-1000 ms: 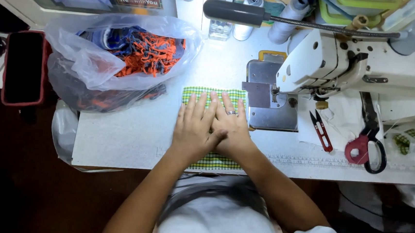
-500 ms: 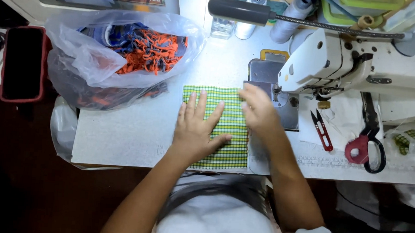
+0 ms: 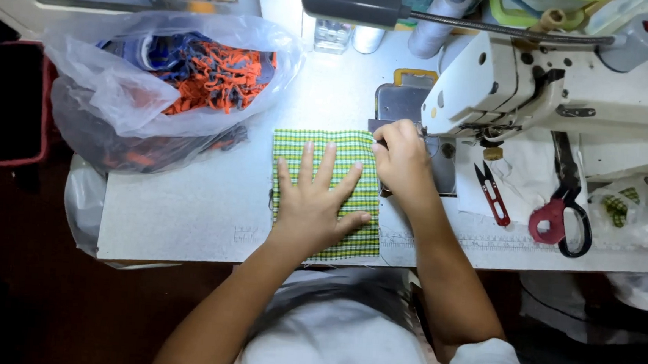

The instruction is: Sorting and untangling fabric scraps and smoothing a piece of checkered cloth on a sewing table

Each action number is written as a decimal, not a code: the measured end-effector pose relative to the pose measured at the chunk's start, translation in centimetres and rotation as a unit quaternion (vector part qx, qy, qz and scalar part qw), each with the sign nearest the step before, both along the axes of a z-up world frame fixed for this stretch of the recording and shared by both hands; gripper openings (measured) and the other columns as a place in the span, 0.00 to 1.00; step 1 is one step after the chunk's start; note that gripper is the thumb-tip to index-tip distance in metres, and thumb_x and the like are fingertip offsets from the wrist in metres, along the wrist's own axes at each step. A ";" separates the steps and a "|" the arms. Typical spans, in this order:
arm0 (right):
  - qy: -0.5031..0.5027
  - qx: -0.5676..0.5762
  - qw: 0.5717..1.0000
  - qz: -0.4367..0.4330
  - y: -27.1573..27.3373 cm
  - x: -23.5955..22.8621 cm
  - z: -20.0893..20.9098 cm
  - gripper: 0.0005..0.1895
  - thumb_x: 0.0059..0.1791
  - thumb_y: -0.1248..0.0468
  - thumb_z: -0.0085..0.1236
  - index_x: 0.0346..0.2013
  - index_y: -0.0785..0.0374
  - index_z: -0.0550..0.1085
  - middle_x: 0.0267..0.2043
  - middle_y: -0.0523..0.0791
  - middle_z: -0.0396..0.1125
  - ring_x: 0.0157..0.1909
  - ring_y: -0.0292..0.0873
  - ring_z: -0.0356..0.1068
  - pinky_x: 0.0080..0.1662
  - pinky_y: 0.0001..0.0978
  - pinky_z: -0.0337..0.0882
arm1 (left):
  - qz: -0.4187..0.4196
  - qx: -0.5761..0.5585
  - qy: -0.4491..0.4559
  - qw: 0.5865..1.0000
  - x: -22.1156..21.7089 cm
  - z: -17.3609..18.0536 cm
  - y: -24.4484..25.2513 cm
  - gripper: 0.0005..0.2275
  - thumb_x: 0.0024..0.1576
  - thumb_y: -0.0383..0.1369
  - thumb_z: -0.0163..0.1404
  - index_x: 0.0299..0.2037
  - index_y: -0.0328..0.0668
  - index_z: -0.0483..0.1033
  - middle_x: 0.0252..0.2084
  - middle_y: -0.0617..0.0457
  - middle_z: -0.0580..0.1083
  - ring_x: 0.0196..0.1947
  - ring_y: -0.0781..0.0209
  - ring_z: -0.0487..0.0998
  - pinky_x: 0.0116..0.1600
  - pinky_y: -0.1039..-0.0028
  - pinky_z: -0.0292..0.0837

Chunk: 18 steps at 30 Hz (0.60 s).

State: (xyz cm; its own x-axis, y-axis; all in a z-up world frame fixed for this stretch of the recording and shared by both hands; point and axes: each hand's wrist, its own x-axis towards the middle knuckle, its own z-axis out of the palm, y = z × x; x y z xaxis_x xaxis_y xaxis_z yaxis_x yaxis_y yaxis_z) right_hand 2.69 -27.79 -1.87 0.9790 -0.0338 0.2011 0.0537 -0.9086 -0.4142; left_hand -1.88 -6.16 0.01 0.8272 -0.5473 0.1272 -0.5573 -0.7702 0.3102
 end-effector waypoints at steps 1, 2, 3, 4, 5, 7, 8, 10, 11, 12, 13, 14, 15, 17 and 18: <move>-0.011 0.037 0.999 0.017 -0.4 0.0 -0.2 0.09 0.50 0.61 0.56 0.45 0.50 0.77 0.45 0.41 0.63 0.53 0.51 0.69 0.55 0.48 0.70 | 0.001 0.001 -0.006 1.000 0.0 0.1 0.1 0.36 0.57 0.68 0.36 0.71 0.63 0.61 0.75 0.34 0.53 0.74 0.24 0.44 0.64 0.20 0.34; -0.020 0.073 0.997 0.033 -0.9 -0.2 -0.5 0.12 0.51 0.64 0.53 0.49 0.50 0.76 0.48 0.40 0.63 0.55 0.49 0.69 0.58 0.44 0.69 | 0.001 0.002 -0.011 1.000 -0.2 0.1 0.1 0.35 0.57 0.68 0.36 0.71 0.62 0.61 0.74 0.34 0.54 0.74 0.24 0.45 0.64 0.21 0.35; -0.019 0.072 0.997 0.030 -0.8 -1.6 1.4 0.12 0.51 0.64 0.53 0.49 0.50 0.76 0.48 0.40 0.63 0.55 0.49 0.69 0.58 0.44 0.69 | -0.002 0.000 -0.010 1.000 -0.2 0.1 0.0 0.35 0.57 0.68 0.36 0.71 0.62 0.61 0.74 0.34 0.54 0.74 0.24 0.45 0.64 0.21 0.35; -0.037 0.040 0.996 0.068 -0.5 -3.0 3.2 0.13 0.52 0.65 0.52 0.51 0.56 0.76 0.52 0.47 0.64 0.59 0.53 0.67 0.61 0.46 0.66 | 0.000 -0.002 -0.014 1.000 -0.2 0.1 0.1 0.35 0.57 0.68 0.35 0.70 0.62 0.62 0.74 0.34 0.55 0.74 0.24 0.46 0.63 0.21 0.36; -0.054 0.009 0.993 0.106 -0.2 -4.3 5.1 0.15 0.53 0.67 0.52 0.54 0.62 0.76 0.56 0.53 0.65 0.63 0.56 0.66 0.63 0.49 0.63 | 0.001 -0.004 -0.019 1.000 -0.1 0.1 0.1 0.35 0.57 0.68 0.34 0.70 0.62 0.63 0.74 0.34 0.55 0.74 0.24 0.46 0.63 0.21 0.37; -0.020 0.056 0.993 0.102 0.3 -7.1 5.7 0.21 0.56 0.59 0.44 0.60 0.67 0.70 0.64 0.60 0.57 0.68 0.64 0.55 0.66 0.57 0.56 | 0.000 0.000 -0.024 1.000 -0.1 0.1 0.1 0.35 0.57 0.68 0.34 0.70 0.62 0.63 0.74 0.34 0.55 0.74 0.23 0.47 0.62 0.20 0.38; 0.014 0.105 0.989 0.099 0.7 -8.5 6.0 0.30 0.58 0.51 0.35 0.66 0.71 0.63 0.72 0.66 0.49 0.73 0.71 0.45 0.69 0.66 0.49 | 0.000 0.007 -0.029 1.000 -0.1 0.2 0.1 0.35 0.57 0.68 0.35 0.70 0.63 0.62 0.74 0.34 0.55 0.73 0.23 0.47 0.62 0.19 0.40; 0.000 0.339 0.933 0.118 1.4 -10.5 4.7 0.40 0.54 0.38 0.33 0.72 0.62 0.52 0.77 0.57 0.38 0.77 0.66 0.35 0.71 0.62 0.39 | -0.002 0.008 -0.029 1.000 0.0 0.1 0.0 0.35 0.57 0.68 0.34 0.70 0.63 0.62 0.74 0.34 0.55 0.73 0.23 0.47 0.61 0.19 0.40; -0.016 0.554 0.822 0.133 1.7 -11.5 4.1 0.52 0.50 0.25 0.30 0.78 0.53 0.40 0.82 0.48 0.27 0.80 0.60 0.25 0.73 0.58 0.29 | -0.001 0.009 -0.030 1.000 0.0 0.0 0.0 0.35 0.58 0.68 0.34 0.70 0.63 0.63 0.74 0.34 0.55 0.73 0.22 0.47 0.61 0.19 0.40; -0.015 0.554 0.822 0.129 1.9 -11.4 3.4 0.52 0.50 0.25 0.30 0.78 0.53 0.40 0.82 0.48 0.27 0.80 0.60 0.25 0.73 0.58 0.29 | -0.004 0.010 -0.027 1.000 0.0 -0.1 0.0 0.35 0.58 0.68 0.34 0.70 0.63 0.63 0.74 0.34 0.55 0.73 0.22 0.47 0.61 0.19 0.40; -0.021 0.591 0.795 0.136 2.1 -11.4 2.7 0.53 0.49 0.24 0.25 0.77 0.54 0.36 0.81 0.52 0.23 0.78 0.64 0.23 0.72 0.62 0.26 | -0.001 0.011 -0.026 1.000 -0.1 -0.2 0.0 0.35 0.57 0.68 0.34 0.70 0.63 0.63 0.74 0.34 0.55 0.73 0.23 0.47 0.61 0.19 0.39; -0.030 0.626 0.766 0.143 2.2 -11.2 2.1 0.54 0.48 0.24 0.20 0.77 0.54 0.32 0.80 0.56 0.20 0.77 0.68 0.21 0.71 0.66 0.24 | 0.001 0.011 -0.029 1.000 0.1 -0.3 -0.1 0.35 0.57 0.68 0.34 0.70 0.63 0.63 0.74 0.34 0.55 0.74 0.23 0.47 0.61 0.19 0.39; -0.034 0.625 0.767 0.141 2.6 -11.0 2.0 0.54 0.48 0.24 0.20 0.77 0.54 0.32 0.80 0.56 0.20 0.77 0.68 0.21 0.71 0.66 0.24 | -0.003 0.011 -0.030 0.999 0.0 -0.3 -0.1 0.35 0.57 0.68 0.34 0.70 0.63 0.63 0.74 0.34 0.55 0.74 0.23 0.47 0.61 0.19 0.39; -0.028 0.627 0.764 0.151 3.4 -10.4 2.0 0.55 0.47 0.22 0.18 0.77 0.50 0.28 0.80 0.53 0.15 0.77 0.66 0.16 0.71 0.65 0.20 | 0.000 0.016 -0.025 1.000 0.0 -0.2 -0.1 0.36 0.57 0.69 0.33 0.71 0.63 0.63 0.74 0.34 0.55 0.74 0.23 0.47 0.61 0.19 0.39; -0.027 0.626 0.764 0.152 3.7 -10.3 2.0 0.55 0.47 0.22 0.18 0.77 0.50 0.28 0.80 0.53 0.15 0.77 0.66 0.16 0.71 0.65 0.20 | 0.001 0.015 -0.025 1.000 -0.1 -0.3 -0.1 0.36 0.57 0.69 0.33 0.71 0.63 0.63 0.74 0.34 0.55 0.74 0.23 0.47 0.61 0.19 0.39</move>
State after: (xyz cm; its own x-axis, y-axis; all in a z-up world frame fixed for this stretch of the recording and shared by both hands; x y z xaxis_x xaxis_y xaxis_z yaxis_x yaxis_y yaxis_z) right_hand -7.61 -24.12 0.11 0.9712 -0.0049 0.2384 0.2316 0.2572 -0.9382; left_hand -1.94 -6.29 -0.25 0.8213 -0.5498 0.1523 -0.5701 -0.7801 0.2577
